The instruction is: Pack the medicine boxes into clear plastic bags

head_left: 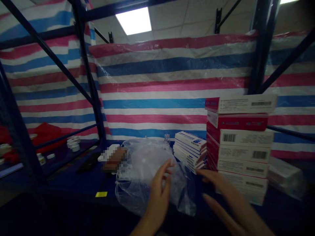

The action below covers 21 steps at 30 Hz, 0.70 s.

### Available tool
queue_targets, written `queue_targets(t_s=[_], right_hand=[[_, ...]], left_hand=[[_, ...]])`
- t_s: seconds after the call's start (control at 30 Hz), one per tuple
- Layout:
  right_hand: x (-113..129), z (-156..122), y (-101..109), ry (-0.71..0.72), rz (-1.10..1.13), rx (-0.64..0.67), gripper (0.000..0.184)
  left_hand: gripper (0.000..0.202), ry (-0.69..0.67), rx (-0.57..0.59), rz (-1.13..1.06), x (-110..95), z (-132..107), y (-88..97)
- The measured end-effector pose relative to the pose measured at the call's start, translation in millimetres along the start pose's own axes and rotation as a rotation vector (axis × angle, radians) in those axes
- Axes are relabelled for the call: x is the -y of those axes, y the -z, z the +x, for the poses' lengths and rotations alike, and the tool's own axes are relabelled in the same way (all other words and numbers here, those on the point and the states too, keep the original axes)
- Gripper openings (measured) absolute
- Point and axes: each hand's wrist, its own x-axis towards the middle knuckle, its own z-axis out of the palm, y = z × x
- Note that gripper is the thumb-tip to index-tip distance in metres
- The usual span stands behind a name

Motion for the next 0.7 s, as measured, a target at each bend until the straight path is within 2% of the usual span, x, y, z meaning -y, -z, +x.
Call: queue_targets(t_s=[0.07,0.13,0.2,0.27,0.37,0.47,0.5,0.6,0.7], right_hand=[[7,19,-35,-0.039,0.114,0.091,0.054],[2,39,-66,-0.047,0.303,0.197,0.051],[-11,51,-88,-0.042,0.443,0.216,0.048],[-24,54,-98,-0.041,0.486,0.158,0.043],[-27,49,-93,0.000,0.343,0.055,0.032],[-8,48,-74,0.132,0.069,-0.014,0.028],[1,50,-66,0.177,-0.016,-0.033,0.030],[25,64,-46,0.273,-0.222,-0.045,0.043],[40,84,-32,0.370,-0.391,0.025,0.048]], left_hand=[[0.046,0.058,0.129,-0.022,16,-21,-29.4],[0.046,0.163,0.138,0.010,34,-37,-44.2],[0.045,0.234,0.091,0.089,47,-46,-46.0],[0.044,0.212,0.018,0.205,51,-50,-37.8],[0.044,0.032,-0.158,0.392,36,-49,-13.4],[0.039,-0.154,-0.293,0.517,7,-40,14.0],[0.039,-0.206,-0.285,0.549,-2,-35,21.5],[0.044,-0.323,-0.131,0.772,-28,-19,34.2],[0.051,-0.295,-0.006,1.086,-46,-3,36.0]])
